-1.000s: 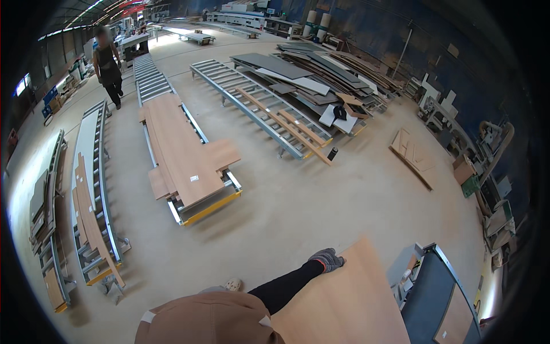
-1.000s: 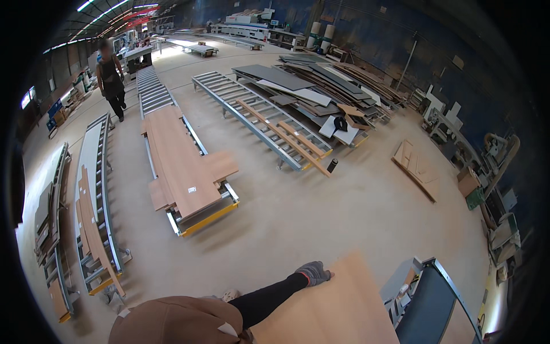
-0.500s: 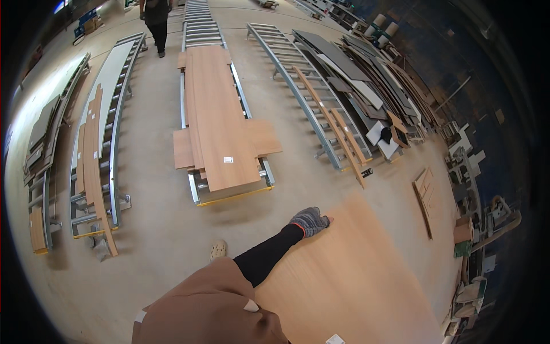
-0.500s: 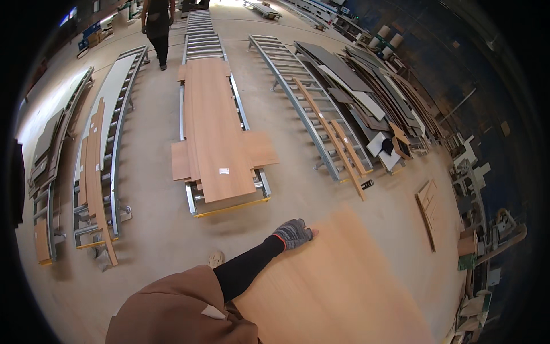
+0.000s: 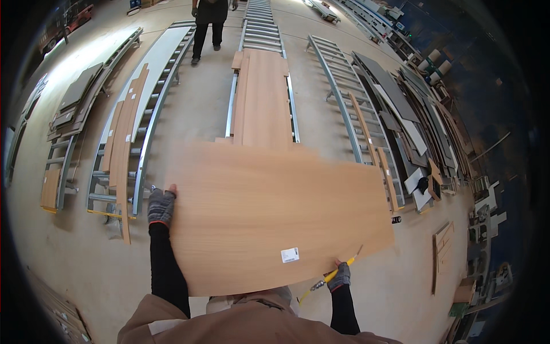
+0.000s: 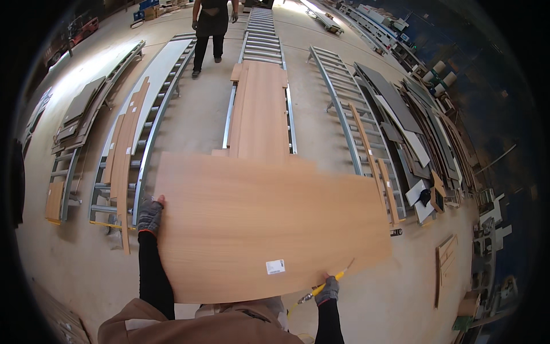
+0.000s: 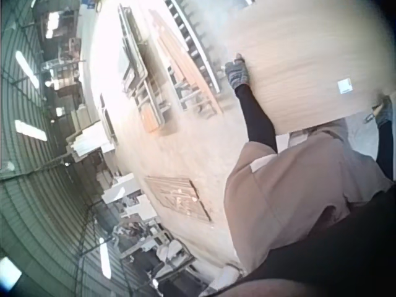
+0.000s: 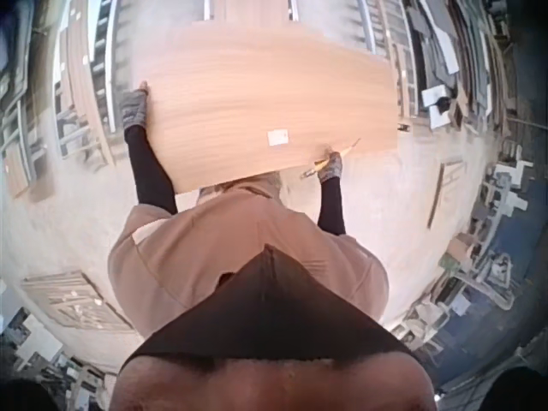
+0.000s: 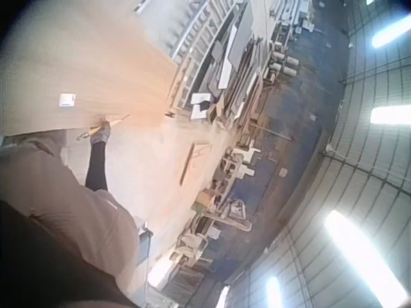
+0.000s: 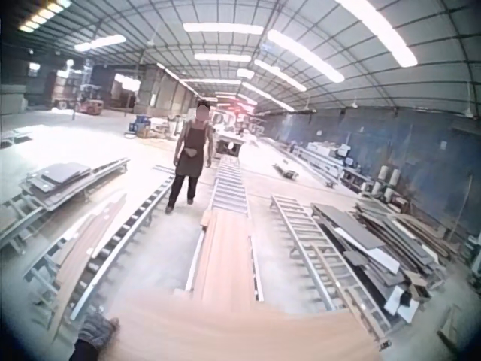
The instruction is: The person transfers wooden boards from a conveyor table onto a roller rack, handles a strip of labels, and unscrews and reattaches the lid on a water bottle.
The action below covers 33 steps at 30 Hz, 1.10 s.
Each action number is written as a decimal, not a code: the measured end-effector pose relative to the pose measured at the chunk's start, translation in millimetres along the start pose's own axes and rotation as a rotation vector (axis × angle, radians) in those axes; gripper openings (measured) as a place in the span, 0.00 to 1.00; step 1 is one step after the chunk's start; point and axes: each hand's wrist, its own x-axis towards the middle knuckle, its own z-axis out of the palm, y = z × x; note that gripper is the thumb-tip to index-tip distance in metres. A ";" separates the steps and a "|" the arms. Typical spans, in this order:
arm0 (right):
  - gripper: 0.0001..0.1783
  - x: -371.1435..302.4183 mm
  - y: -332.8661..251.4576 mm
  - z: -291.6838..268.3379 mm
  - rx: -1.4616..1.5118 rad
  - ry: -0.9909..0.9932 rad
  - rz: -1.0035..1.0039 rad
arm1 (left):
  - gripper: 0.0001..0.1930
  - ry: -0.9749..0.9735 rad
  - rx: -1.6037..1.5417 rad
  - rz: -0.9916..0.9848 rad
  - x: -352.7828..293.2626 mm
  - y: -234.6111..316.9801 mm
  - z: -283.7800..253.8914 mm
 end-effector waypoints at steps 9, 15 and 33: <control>0.20 170.5 -14.9 243.7 -0.684 -0.561 -0.047 | 0.37 0.475 0.498 -0.557 -150.1 -71.6 -57.3; 0.27 192.8 -25.4 352.6 -0.992 -0.580 0.028 | 0.37 0.523 0.462 -0.785 -212.3 -1.8 -24.7; 0.17 282.8 -159.0 326.9 -1.233 -0.843 0.135 | 0.35 0.004 -1.619 -1.129 -65.9 5.2 314.5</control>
